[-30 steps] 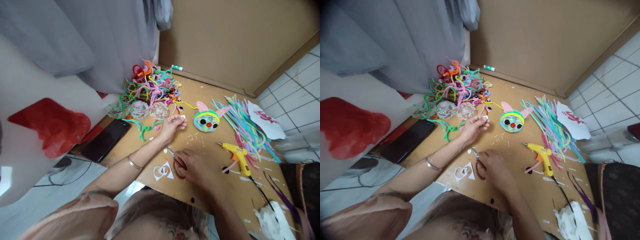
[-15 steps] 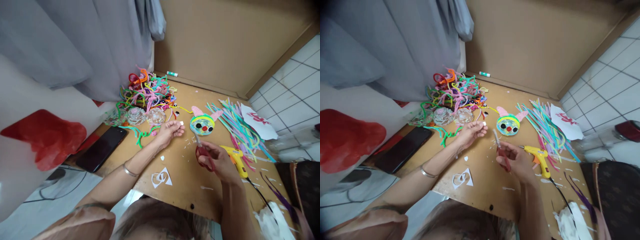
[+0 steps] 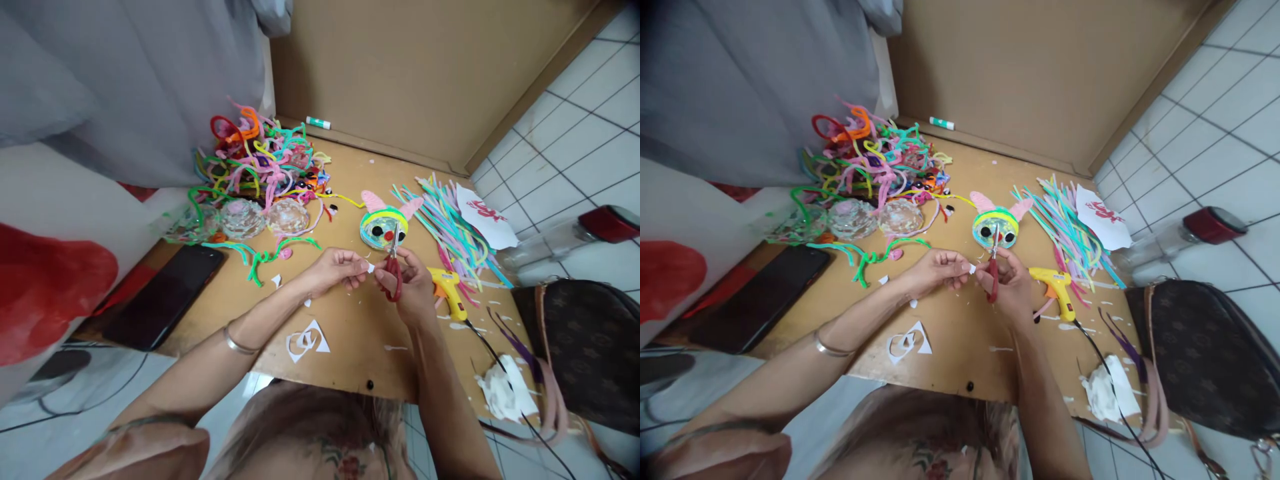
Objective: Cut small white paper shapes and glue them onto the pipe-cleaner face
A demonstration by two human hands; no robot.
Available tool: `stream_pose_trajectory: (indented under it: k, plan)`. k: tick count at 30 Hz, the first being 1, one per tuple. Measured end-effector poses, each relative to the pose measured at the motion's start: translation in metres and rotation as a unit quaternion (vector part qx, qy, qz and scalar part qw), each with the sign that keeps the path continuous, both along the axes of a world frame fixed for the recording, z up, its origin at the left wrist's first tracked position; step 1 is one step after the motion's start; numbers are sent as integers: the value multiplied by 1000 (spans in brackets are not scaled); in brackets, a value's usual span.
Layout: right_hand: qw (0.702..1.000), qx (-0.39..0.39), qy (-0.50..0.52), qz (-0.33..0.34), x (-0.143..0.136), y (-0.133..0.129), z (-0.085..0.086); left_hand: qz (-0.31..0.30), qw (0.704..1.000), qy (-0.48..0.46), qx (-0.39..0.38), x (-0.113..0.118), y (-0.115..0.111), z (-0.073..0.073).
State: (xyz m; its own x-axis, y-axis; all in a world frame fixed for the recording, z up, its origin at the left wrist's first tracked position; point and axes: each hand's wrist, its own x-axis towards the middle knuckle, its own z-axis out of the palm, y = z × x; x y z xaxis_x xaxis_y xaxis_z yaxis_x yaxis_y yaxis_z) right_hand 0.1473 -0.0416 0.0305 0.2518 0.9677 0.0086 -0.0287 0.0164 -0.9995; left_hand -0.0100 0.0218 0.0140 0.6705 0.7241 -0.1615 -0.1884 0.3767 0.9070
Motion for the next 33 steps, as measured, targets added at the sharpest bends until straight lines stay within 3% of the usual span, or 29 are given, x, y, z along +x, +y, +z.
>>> stream_pose_trajectory:
  k: [10, 19, 33]
  plan:
    - [1000, -7, 26, 16, -3, 0, -1, 3, 999, 46, 15, 1, -3, 6]
    - [1000, 14, 17, -11, 0, 2, -10, -2, 999, 33, 12, 2, -6, 4]
    - [996, 49, -11, -69, -13, -2, -8, 31, 999, 14, -21, 7, -11, 0]
